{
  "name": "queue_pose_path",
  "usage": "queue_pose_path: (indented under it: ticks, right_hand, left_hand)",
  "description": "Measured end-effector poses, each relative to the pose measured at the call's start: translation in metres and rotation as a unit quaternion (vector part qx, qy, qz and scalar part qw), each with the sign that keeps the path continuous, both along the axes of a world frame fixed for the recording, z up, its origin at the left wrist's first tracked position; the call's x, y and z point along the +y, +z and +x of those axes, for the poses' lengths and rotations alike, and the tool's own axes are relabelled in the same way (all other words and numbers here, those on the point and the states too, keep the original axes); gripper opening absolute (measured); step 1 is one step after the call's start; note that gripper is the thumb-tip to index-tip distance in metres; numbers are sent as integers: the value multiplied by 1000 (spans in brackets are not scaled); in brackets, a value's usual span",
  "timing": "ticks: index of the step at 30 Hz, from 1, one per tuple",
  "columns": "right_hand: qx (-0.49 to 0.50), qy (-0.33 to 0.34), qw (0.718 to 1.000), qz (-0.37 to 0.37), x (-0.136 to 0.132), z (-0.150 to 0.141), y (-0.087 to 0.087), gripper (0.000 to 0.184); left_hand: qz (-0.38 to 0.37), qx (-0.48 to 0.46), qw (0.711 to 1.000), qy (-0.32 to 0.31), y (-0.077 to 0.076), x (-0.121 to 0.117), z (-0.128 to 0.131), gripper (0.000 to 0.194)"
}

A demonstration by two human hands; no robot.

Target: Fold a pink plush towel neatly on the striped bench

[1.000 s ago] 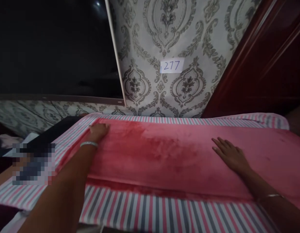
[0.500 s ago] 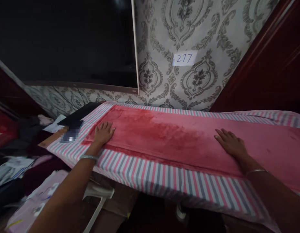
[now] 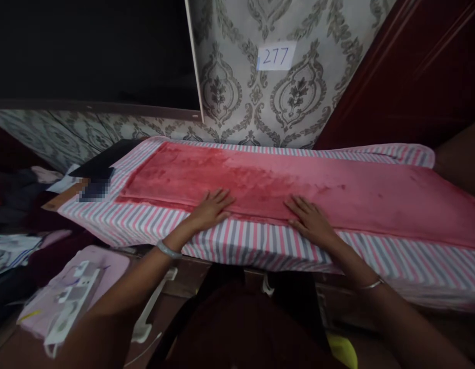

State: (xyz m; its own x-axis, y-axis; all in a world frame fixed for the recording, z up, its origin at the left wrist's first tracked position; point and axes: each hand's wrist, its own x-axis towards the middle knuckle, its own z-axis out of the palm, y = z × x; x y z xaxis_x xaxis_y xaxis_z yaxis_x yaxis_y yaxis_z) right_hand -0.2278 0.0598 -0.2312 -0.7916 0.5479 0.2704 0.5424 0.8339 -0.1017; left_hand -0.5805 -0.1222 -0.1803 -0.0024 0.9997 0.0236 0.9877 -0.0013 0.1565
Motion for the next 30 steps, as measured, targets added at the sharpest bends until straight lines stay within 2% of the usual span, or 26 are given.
queue_pose_path:
  ticks: [3, 6, 12, 17, 22, 30]
  right_hand:
    - [55, 2, 998, 8, -15, 12, -2, 59]
    - [122, 9, 992, 8, -20, 16, 1, 56]
    - [199, 14, 980, 8, -20, 10, 6, 36]
    - [202, 18, 979, 8, -20, 7, 6, 31]
    - [215, 6, 977, 8, -24, 5, 10, 33]
    - [228, 17, 974, -5, -31, 5, 15, 29]
  left_hand:
    - [51, -6, 999, -6, -13, -7, 22, 57]
    - [108, -11, 994, 5, -16, -12, 20, 50]
    - [179, -14, 984, -8, -15, -10, 14, 37]
    - [189, -11, 982, 0, -15, -8, 15, 29]
    - [207, -8, 978, -6, -14, -8, 13, 31]
    - [213, -36, 976, -37, -12, -11, 11, 26]
